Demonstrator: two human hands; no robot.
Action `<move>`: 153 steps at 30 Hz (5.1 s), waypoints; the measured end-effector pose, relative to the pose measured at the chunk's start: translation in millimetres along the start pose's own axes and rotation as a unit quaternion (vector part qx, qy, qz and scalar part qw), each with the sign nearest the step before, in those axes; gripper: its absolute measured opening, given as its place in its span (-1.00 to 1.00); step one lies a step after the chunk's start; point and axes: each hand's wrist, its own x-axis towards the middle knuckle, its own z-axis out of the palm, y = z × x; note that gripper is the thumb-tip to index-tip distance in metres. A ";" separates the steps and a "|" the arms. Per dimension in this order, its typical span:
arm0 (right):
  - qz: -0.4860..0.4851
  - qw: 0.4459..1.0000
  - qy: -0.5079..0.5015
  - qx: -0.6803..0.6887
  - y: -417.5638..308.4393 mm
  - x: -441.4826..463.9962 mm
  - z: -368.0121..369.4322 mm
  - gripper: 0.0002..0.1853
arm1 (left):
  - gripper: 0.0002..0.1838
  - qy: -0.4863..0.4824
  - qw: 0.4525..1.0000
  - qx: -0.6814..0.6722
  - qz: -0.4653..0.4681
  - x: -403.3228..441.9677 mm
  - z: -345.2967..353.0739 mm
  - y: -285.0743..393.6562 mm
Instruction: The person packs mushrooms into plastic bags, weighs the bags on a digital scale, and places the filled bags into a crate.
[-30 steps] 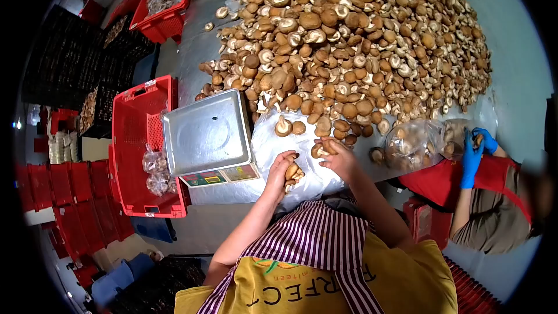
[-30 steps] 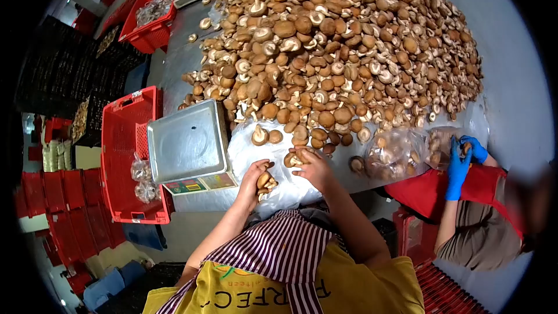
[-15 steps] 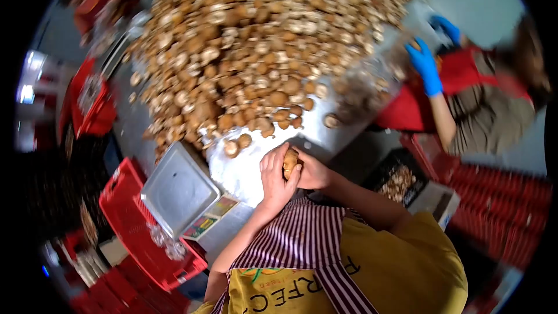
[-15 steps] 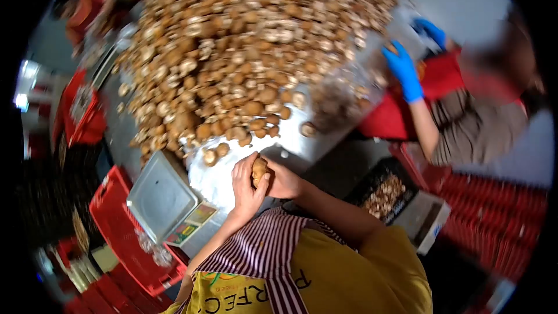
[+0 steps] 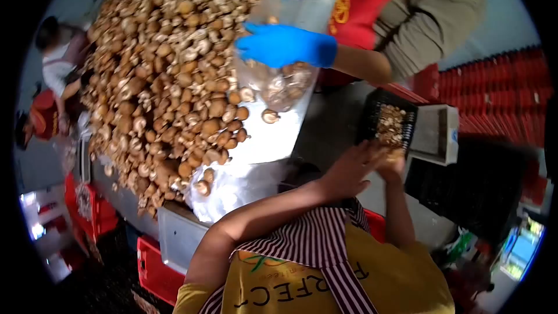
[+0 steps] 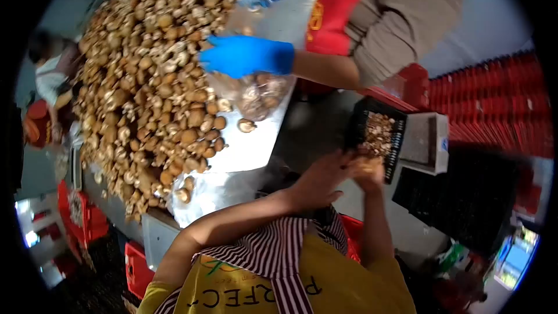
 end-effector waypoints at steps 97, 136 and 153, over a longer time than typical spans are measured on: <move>-0.191 0.403 -0.473 -0.760 384.4 293.0 294.0 -0.66 | -0.66 0.689 0.417 -0.482 -0.344 -260.5 -14.5 -52.8; -0.010 0.460 -0.497 -0.736 395.9 270.9 268.2 -0.67 | -0.64 0.725 0.394 -0.476 -0.303 -282.1 -27.5 -55.4; 0.039 0.225 -0.524 -0.821 470.7 297.5 270.3 -0.45 | -0.51 0.736 0.308 -0.549 -0.249 -280.5 -39.7 -62.3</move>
